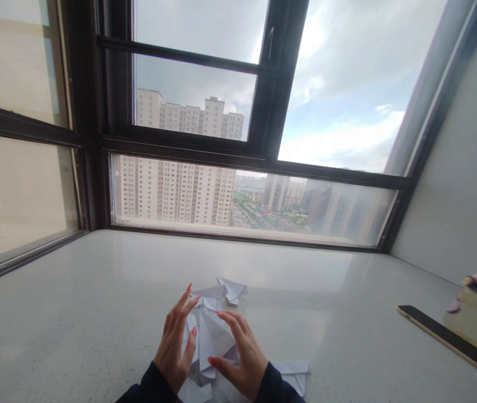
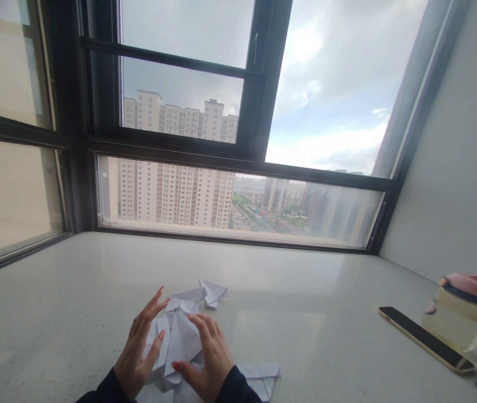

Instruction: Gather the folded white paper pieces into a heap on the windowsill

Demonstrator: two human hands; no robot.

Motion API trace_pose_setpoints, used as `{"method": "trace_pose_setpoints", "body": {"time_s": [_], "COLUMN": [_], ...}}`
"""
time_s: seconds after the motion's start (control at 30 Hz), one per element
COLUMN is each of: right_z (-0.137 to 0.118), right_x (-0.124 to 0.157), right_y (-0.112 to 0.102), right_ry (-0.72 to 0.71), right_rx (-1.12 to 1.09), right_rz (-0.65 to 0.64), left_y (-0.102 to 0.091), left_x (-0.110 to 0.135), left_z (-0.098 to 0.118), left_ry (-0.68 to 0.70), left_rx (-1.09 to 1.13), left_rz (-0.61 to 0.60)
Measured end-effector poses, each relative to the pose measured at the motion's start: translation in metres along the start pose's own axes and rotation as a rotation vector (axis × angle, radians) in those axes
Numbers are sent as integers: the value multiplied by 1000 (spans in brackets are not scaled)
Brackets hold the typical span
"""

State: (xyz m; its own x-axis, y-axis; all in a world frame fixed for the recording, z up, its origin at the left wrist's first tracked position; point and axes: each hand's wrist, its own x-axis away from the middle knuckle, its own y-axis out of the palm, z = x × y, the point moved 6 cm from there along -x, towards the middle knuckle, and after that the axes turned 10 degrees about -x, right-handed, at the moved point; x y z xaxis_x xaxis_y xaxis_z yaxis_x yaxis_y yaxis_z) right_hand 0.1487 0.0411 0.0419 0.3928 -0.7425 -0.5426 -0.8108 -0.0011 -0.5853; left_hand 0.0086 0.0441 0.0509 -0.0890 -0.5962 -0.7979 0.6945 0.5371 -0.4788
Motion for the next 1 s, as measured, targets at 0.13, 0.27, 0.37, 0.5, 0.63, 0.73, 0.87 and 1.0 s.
{"method": "trace_pose_setpoints", "body": {"time_s": [0.13,0.27,0.37,0.5,0.63,0.73,0.87,1.0], "right_z": [6,15,14,9,10,11,8,1], "right_x": [4,6,5,1,-1,-2,-2,-4], "right_y": [18,26,24,19,10,7,5,0], "right_ry": [-13,19,52,95,131,123,82,30], "right_rx": [68,80,61,58,30,5,-13,-54], "right_rz": [-206,-223,-202,-191,-95,-45,-21,30], "left_y": [4,7,9,10,13,19,27,33], "left_x": [1,3,4,5,7,11,17,22], "left_z": [-3,-4,-3,-2,-4,-7,-12,-15], "left_ry": [22,0,0,7,-4,-24,-45,-39], "left_rx": [-37,-31,-30,-36,-59,-82,-91,-92], "left_rz": [-37,-54,-74,-91,-116,-152,-199,-254]}}
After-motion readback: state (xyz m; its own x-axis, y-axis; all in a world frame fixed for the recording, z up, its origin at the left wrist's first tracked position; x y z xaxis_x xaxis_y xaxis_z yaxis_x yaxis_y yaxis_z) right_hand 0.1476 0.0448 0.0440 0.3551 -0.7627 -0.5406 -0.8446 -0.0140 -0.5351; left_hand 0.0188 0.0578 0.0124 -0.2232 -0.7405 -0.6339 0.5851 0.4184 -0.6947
